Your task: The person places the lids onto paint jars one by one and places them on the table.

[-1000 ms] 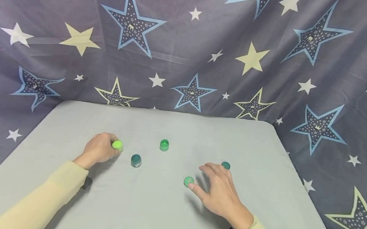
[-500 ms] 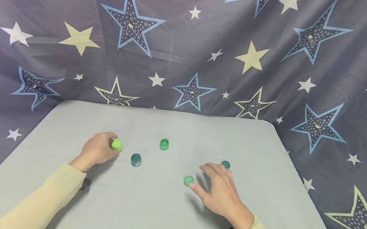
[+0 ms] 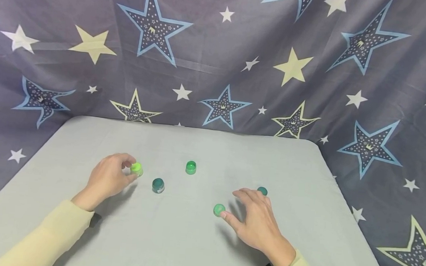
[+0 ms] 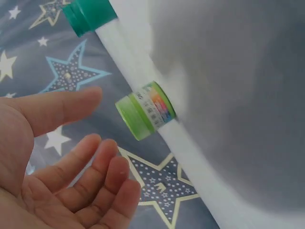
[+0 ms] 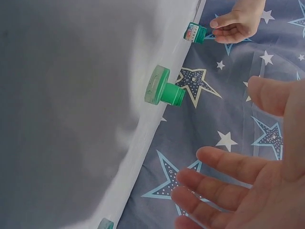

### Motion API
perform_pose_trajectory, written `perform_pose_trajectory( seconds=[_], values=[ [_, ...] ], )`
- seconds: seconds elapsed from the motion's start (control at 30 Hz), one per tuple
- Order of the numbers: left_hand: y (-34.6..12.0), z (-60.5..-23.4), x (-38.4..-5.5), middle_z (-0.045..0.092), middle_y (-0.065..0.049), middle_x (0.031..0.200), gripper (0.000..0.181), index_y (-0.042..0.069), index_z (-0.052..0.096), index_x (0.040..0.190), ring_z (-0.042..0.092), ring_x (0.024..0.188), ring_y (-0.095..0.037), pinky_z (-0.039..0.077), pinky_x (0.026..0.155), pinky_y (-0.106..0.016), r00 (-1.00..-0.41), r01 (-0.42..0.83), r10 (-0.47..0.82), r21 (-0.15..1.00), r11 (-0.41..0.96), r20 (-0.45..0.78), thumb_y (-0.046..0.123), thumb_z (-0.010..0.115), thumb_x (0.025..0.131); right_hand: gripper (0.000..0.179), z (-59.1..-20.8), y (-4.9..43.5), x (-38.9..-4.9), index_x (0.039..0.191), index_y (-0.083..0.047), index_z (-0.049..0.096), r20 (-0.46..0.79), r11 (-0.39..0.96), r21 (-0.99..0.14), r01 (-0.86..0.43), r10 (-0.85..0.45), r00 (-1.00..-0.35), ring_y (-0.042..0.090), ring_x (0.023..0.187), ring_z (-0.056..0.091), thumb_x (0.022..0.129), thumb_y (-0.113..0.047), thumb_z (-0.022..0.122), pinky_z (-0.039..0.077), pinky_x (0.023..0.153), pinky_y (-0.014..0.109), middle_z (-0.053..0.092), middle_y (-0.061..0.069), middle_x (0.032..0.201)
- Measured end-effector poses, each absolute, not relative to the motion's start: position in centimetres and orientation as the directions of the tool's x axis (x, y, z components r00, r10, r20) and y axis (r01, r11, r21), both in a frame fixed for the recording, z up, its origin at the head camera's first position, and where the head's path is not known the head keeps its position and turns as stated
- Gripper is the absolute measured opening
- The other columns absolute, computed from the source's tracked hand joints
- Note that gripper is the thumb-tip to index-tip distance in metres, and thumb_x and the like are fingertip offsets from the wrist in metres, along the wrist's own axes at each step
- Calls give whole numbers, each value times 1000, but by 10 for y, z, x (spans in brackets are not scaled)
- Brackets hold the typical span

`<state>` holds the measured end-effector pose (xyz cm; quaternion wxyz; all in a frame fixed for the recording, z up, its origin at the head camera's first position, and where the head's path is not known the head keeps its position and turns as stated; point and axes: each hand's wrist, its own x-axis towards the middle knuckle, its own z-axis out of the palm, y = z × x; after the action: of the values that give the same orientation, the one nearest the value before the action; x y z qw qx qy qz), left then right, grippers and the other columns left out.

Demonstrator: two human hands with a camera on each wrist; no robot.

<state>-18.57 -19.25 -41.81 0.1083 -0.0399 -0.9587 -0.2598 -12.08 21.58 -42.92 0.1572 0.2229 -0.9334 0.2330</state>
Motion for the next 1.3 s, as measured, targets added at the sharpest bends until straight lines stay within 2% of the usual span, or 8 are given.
perform_pose_trajectory(
  seconds=[0.13,0.33,0.7,0.9,1.3],
  values=[
    [-187,-417,-179,72,-10,96,33,4,74,109,65,88,-28,51,74,-46,-977,153,50,524,838,206,10,85,78,56,-429,216,-121,126,-6,69,394,791,-374,-484,-337,-855,31,122,60,85,-43,82,40,100,52,67,10,128],
    [-178,-421,-175,74,-8,96,35,6,74,108,69,92,-29,52,80,-46,-980,184,101,572,799,174,12,88,77,55,-428,217,-122,126,-7,69,395,787,-388,-479,-327,-859,31,122,60,86,-42,82,40,100,52,67,9,127],
    [-166,-426,-174,74,-10,106,50,4,72,119,67,98,-30,52,83,-46,-982,188,132,600,778,137,15,91,73,54,-427,221,-124,125,-6,69,404,784,-409,-466,-303,-863,34,123,58,86,-41,82,39,103,55,67,12,129],
    [-160,-431,-175,73,-9,112,57,4,71,123,66,100,-28,52,83,-45,-986,165,139,600,783,90,16,93,72,53,-426,222,-125,125,-7,69,407,783,-417,-462,-294,-865,35,123,58,86,-40,82,38,104,55,67,13,129],
    [-153,-436,-184,72,-6,108,53,7,73,119,66,98,-26,53,84,-47,-990,119,142,552,826,0,18,94,71,51,-424,226,-126,125,-8,69,408,785,-426,-451,-278,-870,34,122,58,87,-39,82,38,102,55,68,12,128]
  ],
)
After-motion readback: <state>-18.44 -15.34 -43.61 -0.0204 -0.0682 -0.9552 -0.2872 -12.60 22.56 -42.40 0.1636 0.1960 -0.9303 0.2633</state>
